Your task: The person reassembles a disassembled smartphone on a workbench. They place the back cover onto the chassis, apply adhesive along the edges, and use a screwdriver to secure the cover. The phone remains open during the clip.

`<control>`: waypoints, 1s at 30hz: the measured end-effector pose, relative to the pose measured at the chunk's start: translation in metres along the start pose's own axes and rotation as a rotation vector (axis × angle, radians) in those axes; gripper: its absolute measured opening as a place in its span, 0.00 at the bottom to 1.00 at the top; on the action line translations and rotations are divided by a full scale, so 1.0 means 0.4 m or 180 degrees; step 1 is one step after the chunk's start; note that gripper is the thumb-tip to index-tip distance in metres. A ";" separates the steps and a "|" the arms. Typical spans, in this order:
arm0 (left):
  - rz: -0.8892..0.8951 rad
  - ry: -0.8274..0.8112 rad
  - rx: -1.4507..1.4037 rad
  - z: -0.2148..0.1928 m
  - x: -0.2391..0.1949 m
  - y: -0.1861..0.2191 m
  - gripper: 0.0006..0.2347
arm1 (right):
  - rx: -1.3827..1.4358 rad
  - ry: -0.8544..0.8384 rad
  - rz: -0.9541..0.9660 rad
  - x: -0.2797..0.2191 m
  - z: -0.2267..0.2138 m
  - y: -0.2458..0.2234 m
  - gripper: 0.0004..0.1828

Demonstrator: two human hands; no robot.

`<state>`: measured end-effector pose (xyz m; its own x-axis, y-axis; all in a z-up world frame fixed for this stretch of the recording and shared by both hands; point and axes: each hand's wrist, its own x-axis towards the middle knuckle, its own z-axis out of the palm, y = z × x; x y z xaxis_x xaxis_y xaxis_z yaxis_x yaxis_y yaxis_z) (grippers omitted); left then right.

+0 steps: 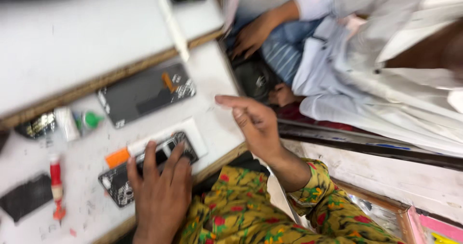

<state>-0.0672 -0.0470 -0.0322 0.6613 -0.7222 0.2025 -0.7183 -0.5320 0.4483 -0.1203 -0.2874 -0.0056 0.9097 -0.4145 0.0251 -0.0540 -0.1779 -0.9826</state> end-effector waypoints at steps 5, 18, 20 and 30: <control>-0.0166 0.0053 0.0208 -0.004 0.011 0.025 0.09 | 0.0761 0.0387 -0.1253 0.177 -0.161 -0.198 0.33; -0.0033 -0.0064 0.0114 0.000 -0.021 0.002 0.07 | -0.1439 -0.0583 -0.0997 0.079 0.029 -0.080 0.07; 0.0051 -0.0103 0.0120 0.007 -0.004 -0.010 0.07 | -0.1281 -0.0561 -0.0769 0.050 0.045 -0.034 0.07; 0.0291 -0.0193 -0.0057 0.026 0.011 -0.029 0.07 | -0.1300 -0.0910 -0.1211 -0.048 0.073 0.109 0.12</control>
<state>-0.0582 -0.0485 -0.0456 0.5786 -0.7930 0.1905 -0.7706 -0.4551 0.4461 -0.1279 -0.2611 -0.0545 0.9673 -0.0098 0.2535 0.1938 -0.6162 -0.7634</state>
